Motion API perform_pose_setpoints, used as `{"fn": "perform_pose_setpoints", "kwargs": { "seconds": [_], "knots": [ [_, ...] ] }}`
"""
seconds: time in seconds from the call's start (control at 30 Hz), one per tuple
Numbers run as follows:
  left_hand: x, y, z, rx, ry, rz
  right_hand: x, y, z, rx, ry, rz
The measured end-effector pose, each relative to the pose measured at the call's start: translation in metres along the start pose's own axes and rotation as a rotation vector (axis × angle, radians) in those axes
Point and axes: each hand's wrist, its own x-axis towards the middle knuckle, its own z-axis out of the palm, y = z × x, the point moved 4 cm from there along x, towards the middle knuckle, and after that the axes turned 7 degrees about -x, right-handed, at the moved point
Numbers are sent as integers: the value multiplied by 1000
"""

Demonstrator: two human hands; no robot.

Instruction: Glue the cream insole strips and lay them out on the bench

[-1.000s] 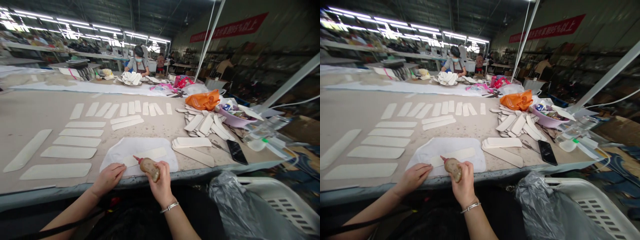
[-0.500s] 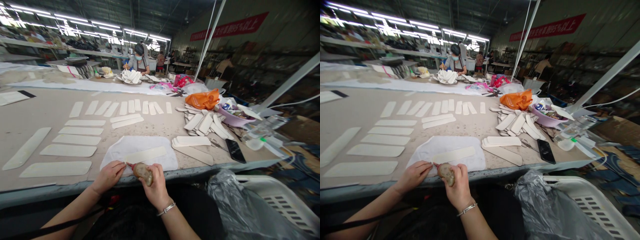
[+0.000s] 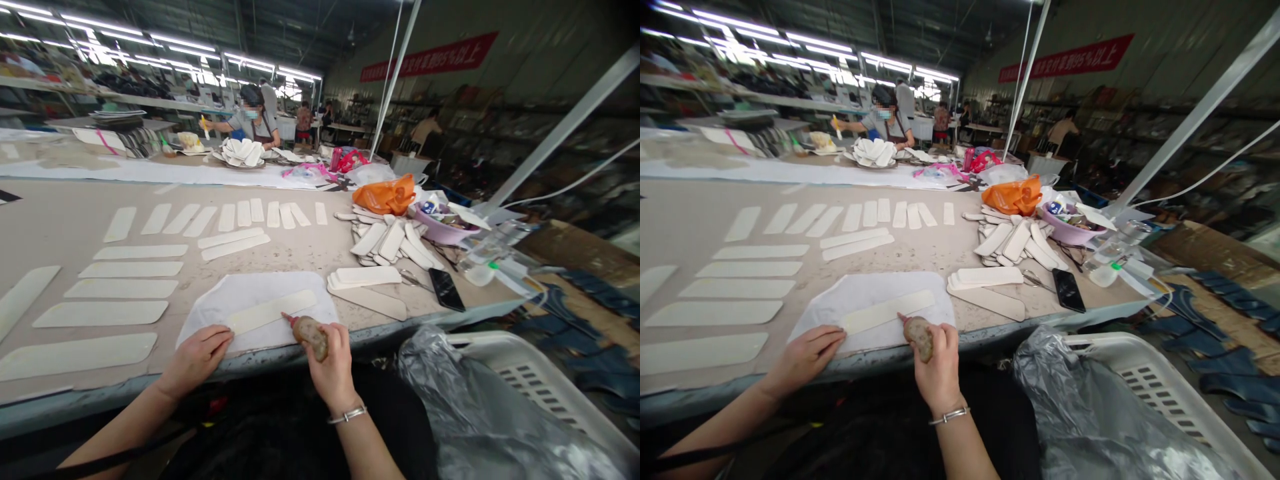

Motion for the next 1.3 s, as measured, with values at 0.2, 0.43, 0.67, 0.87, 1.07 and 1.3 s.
{"fn": "perform_pose_setpoints", "kwargs": {
  "seconds": [0.2,0.43,0.67,0.87,1.07,1.3],
  "knots": [
    [-4,-6,3,22,-5,5,9,25,-23,-165,153,31],
    [-3,-8,4,41,-30,8,5,7,-7,-33,144,-37],
    [-1,-10,5,29,-62,10,-6,-32,39,203,-94,-106],
    [14,-8,1,2,-297,-45,2,-11,27,91,-11,-49],
    [33,-6,-2,-64,-520,-84,14,20,-4,-89,144,40],
    [41,-7,4,-76,-571,-76,22,35,-13,-165,226,90]
  ]
}}
